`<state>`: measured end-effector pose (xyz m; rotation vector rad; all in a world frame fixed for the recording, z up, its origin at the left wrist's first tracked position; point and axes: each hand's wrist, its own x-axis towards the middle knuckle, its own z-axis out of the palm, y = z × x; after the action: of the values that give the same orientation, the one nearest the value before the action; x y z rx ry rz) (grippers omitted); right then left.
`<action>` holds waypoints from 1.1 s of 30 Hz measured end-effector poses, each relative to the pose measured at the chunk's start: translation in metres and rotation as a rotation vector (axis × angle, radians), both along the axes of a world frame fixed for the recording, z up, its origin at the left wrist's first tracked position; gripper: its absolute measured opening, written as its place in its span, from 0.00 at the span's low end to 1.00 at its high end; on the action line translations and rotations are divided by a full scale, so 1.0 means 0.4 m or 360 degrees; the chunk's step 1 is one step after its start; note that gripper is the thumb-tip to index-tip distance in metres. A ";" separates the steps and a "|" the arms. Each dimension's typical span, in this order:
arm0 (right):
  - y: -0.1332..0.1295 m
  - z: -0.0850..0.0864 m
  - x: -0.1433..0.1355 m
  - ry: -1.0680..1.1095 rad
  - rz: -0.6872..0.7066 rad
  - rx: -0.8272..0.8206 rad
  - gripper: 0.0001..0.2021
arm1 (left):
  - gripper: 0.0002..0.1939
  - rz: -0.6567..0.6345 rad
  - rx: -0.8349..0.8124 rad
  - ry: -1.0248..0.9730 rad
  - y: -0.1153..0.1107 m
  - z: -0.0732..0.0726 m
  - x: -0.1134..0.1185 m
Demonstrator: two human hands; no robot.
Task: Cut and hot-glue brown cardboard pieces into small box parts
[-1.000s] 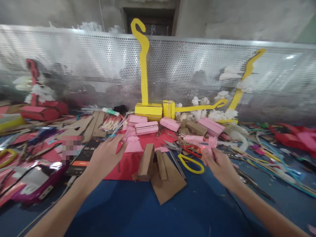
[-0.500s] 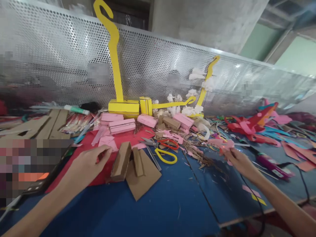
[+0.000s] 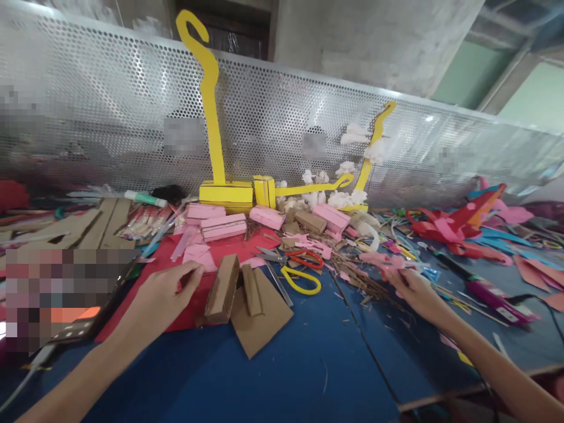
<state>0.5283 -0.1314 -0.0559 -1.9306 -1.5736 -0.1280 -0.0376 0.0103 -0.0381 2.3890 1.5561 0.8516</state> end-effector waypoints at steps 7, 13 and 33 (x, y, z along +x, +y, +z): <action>-0.055 0.025 -0.010 -0.0013 0.0001 -0.0101 0.15 | 0.25 -0.0072 -0.0157 -0.0248 -0.007 0.014 0.009; -0.172 0.036 -0.137 -0.0143 -0.0400 0.0250 0.17 | 0.26 -0.0269 -0.0430 -0.0390 0.005 0.041 0.041; 0.199 0.089 -0.754 -0.0067 0.0876 -0.0507 0.11 | 0.38 -0.0402 -0.0843 -0.0398 0.006 0.056 0.086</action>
<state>0.2267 -0.0516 -0.0201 -1.6424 -2.1969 0.3332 -0.0031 0.0127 -0.0158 1.9544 1.1701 0.5685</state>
